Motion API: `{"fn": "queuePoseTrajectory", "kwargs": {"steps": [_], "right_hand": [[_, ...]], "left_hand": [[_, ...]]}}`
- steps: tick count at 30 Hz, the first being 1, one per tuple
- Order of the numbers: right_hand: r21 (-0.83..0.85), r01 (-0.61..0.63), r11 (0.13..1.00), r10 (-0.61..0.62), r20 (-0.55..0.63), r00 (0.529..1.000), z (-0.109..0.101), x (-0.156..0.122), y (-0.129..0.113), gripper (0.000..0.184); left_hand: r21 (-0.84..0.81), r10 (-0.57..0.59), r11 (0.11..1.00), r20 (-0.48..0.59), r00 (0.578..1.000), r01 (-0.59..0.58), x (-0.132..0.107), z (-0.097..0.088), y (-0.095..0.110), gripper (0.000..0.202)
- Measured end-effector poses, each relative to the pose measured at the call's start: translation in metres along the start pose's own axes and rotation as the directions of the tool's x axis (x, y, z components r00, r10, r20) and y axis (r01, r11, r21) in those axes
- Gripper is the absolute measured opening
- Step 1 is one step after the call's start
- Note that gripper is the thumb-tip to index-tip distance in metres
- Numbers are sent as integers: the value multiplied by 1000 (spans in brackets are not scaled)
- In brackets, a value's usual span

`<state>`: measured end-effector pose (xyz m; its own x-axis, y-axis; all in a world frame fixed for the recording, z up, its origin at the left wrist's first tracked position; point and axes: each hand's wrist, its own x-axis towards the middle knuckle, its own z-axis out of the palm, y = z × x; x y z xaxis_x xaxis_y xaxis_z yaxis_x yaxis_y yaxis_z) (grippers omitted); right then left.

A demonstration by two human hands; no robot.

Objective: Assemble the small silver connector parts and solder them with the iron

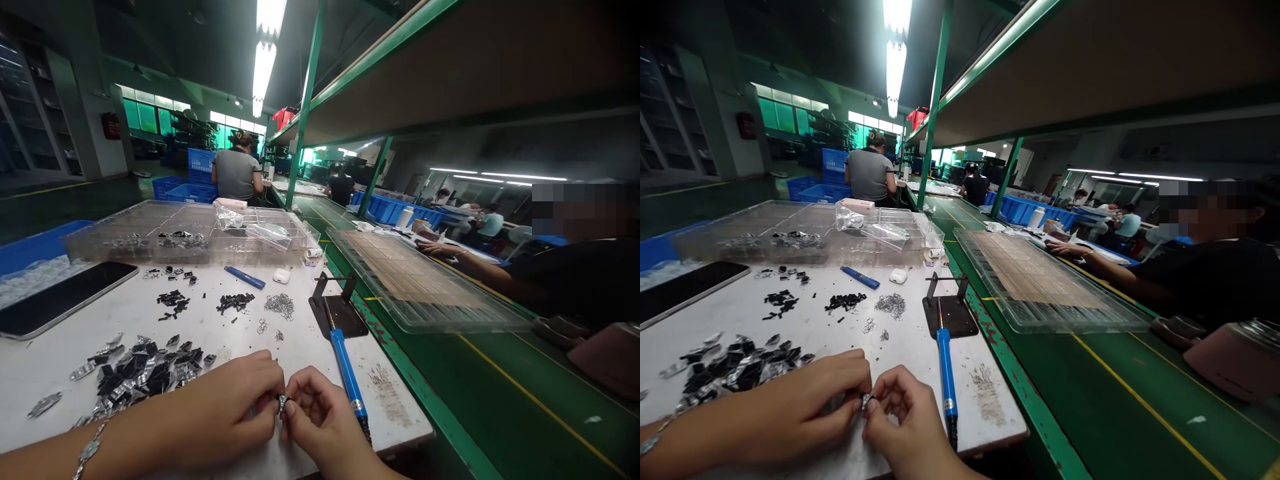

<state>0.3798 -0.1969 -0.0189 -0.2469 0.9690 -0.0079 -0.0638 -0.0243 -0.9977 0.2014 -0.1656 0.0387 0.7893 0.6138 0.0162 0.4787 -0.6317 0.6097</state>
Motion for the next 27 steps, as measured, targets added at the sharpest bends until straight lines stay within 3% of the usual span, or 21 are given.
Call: {"fn": "queuePoseTrajectory", "kwargs": {"steps": [6,11,18,27], "right_hand": [[37,-6,999,4,45,999,1,-1,0,46],[-73,111,991,-104,92,990,-1,-2,0,32],[-125,161,979,-148,111,983,-5,-3,5,16],[-275,159,948,-142,82,987,-7,-5,4,18]], "left_hand": [[102,68,992,47,997,-73,-2,-1,2,15],[74,78,994,40,996,-81,-3,4,2,15],[39,42,998,-32,999,-41,-1,14,3,14],[54,27,998,-112,993,-21,0,27,-4,11]]}}
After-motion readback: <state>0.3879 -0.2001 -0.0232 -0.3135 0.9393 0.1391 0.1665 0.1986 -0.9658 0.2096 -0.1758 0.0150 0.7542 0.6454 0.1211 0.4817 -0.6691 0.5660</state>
